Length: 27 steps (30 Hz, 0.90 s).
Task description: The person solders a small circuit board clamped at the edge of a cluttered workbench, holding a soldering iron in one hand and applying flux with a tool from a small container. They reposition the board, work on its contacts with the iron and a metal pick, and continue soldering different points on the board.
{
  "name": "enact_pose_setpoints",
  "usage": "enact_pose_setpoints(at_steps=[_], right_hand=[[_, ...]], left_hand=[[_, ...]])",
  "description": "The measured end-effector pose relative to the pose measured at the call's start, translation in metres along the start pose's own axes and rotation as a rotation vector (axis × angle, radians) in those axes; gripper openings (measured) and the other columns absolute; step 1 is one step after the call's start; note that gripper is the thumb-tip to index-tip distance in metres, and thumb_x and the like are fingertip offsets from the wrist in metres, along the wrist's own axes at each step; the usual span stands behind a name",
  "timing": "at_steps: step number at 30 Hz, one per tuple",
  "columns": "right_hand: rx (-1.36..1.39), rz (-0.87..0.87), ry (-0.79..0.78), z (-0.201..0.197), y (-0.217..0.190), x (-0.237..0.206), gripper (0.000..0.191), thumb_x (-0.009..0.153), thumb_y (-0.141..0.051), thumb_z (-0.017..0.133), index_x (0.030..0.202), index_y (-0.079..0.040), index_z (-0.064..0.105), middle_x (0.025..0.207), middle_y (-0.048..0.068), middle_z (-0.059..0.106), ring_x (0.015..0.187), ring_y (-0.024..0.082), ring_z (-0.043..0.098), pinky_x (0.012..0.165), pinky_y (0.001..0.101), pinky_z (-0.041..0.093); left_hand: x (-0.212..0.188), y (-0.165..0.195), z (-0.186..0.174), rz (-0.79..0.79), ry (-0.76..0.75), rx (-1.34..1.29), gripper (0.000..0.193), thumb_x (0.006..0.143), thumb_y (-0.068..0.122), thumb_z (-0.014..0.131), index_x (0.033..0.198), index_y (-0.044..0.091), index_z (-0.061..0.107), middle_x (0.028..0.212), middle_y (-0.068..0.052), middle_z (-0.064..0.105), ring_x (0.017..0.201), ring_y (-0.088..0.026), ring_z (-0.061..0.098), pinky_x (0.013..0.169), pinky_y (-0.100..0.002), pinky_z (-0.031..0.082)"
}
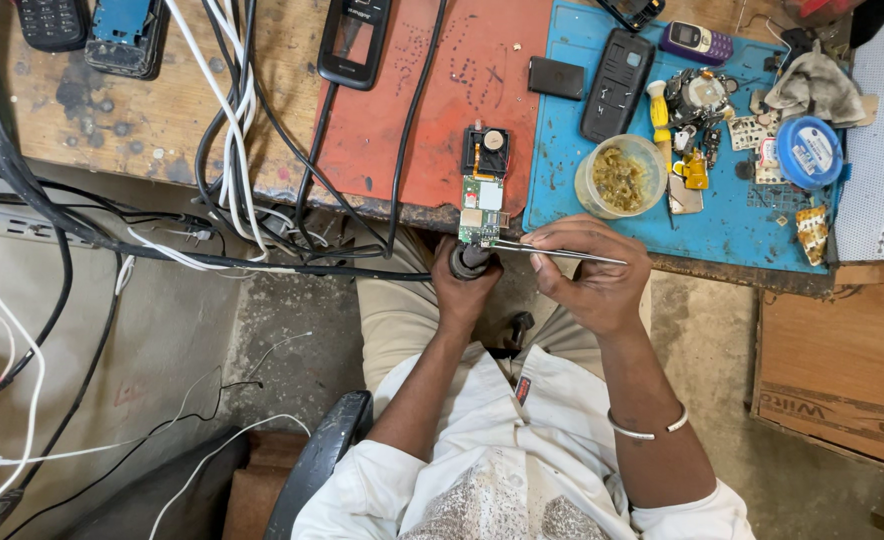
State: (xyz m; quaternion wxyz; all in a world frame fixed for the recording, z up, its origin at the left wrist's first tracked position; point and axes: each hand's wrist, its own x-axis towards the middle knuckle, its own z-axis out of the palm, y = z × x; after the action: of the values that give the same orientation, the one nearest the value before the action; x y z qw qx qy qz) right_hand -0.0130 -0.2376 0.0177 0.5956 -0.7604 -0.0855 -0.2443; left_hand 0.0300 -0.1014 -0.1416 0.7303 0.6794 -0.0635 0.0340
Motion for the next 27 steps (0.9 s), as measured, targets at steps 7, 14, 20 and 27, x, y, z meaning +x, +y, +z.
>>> enact_pose_setpoints(at_steps=[7, 14, 20, 27], right_hand=[[0.003, 0.017, 0.004, 0.0007, -0.0015, -0.0004, 0.019, 0.085, 0.01, 0.075, 0.102, 0.003, 0.071, 0.102, 0.015, 0.074, 0.097, 0.022, 0.071, 0.089, 0.033, 0.058], [0.002, 0.013, 0.012, 0.0019, -0.002, 0.0002, 0.018, 0.086, 0.01, 0.075, 0.101, 0.003, 0.071, 0.101, 0.015, 0.074, 0.096, 0.022, 0.071, 0.089, 0.033, 0.058], [-0.005, 0.023, 0.014, 0.0019, -0.0035, -0.0002, 0.018, 0.086, 0.01, 0.075, 0.101, 0.003, 0.071, 0.101, 0.015, 0.074, 0.097, 0.022, 0.072, 0.089, 0.0336, 0.059], [-0.025, 0.003, 0.017, 0.0018, -0.0006, -0.0009, 0.019, 0.084, 0.011, 0.075, 0.101, 0.003, 0.071, 0.101, 0.015, 0.074, 0.096, 0.021, 0.071, 0.088, 0.0326, 0.059]], left_hand=[[0.0005, -0.0002, -0.0006, 0.002, 0.0, 0.01, 0.04, 0.068, 0.007, 0.081, 0.103, 0.003, 0.063, 0.1, -0.009, 0.065, 0.094, -0.025, 0.064, 0.089, -0.035, 0.051], [0.001, 0.003, -0.0008, -0.006, -0.002, 0.024, 0.04, 0.067, 0.007, 0.081, 0.104, 0.003, 0.064, 0.102, -0.01, 0.066, 0.096, -0.026, 0.064, 0.09, -0.036, 0.051], [0.0003, 0.005, -0.0007, -0.005, -0.005, 0.014, 0.041, 0.068, 0.006, 0.082, 0.105, 0.003, 0.065, 0.103, -0.01, 0.066, 0.098, -0.026, 0.065, 0.092, -0.036, 0.051], [0.0001, 0.0026, -0.0006, -0.027, -0.006, -0.013, 0.041, 0.069, 0.006, 0.082, 0.106, 0.004, 0.064, 0.103, -0.008, 0.065, 0.097, -0.023, 0.064, 0.092, -0.034, 0.05]])
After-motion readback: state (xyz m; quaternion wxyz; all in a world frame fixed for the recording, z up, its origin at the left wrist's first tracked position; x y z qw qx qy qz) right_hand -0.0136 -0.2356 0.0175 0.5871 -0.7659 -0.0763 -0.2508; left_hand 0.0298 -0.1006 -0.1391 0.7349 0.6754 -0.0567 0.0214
